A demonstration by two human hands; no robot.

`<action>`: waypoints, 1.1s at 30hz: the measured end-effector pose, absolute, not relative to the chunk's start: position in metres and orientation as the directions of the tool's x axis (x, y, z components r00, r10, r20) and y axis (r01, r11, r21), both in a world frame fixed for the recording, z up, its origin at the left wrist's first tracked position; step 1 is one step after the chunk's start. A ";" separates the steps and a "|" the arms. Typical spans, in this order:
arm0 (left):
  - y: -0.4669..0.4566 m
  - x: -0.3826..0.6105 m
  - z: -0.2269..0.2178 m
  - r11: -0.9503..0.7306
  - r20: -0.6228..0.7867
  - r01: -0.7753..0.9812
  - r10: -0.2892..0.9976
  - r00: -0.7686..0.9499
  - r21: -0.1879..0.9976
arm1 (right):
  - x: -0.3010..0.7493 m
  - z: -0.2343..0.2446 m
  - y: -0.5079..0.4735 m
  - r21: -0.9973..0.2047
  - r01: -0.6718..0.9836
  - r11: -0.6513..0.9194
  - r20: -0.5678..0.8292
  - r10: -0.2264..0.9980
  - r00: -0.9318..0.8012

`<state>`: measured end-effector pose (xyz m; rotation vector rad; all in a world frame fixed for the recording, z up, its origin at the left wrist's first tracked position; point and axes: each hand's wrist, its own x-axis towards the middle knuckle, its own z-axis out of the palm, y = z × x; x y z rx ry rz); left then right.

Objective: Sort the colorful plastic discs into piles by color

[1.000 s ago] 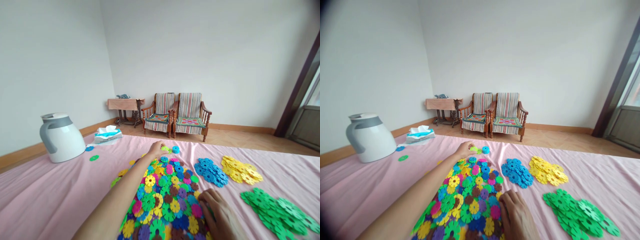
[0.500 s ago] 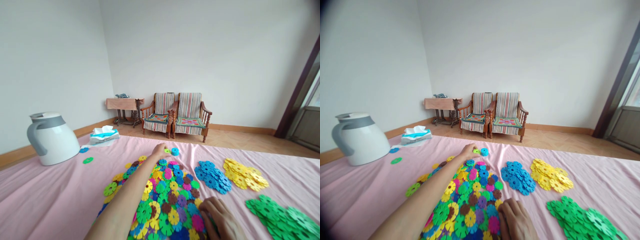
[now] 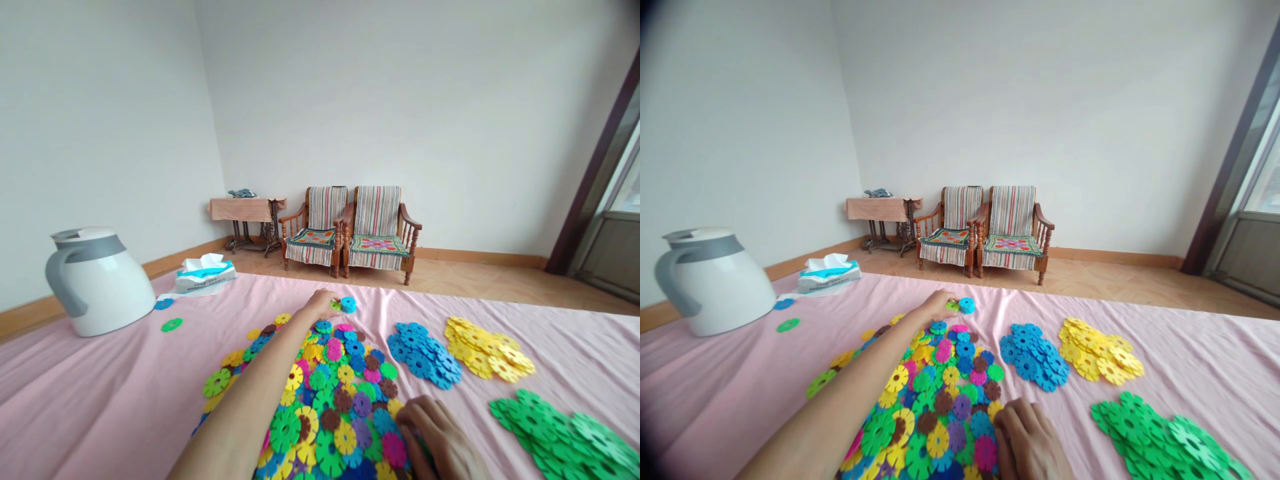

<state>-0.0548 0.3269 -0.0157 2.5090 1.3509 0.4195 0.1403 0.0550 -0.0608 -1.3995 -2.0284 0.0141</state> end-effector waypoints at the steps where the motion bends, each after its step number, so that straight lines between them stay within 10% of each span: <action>1: 0.327 -0.054 -0.016 -0.536 0.128 0.764 0.839 0.528 0.358 | 0.140 -0.060 0.055 -0.363 0.827 0.428 0.518 0.831 -0.203; 25: 0.293 -0.098 0.011 -0.558 0.279 0.732 0.830 0.484 0.391 | 0.135 -0.053 0.046 -0.414 0.815 0.406 0.482 0.857 -0.183; 33: 0.210 -0.203 0.039 -0.486 0.120 0.771 0.868 0.483 0.412 | 0.136 -0.056 0.045 -0.423 0.807 0.412 0.503 0.847 -0.170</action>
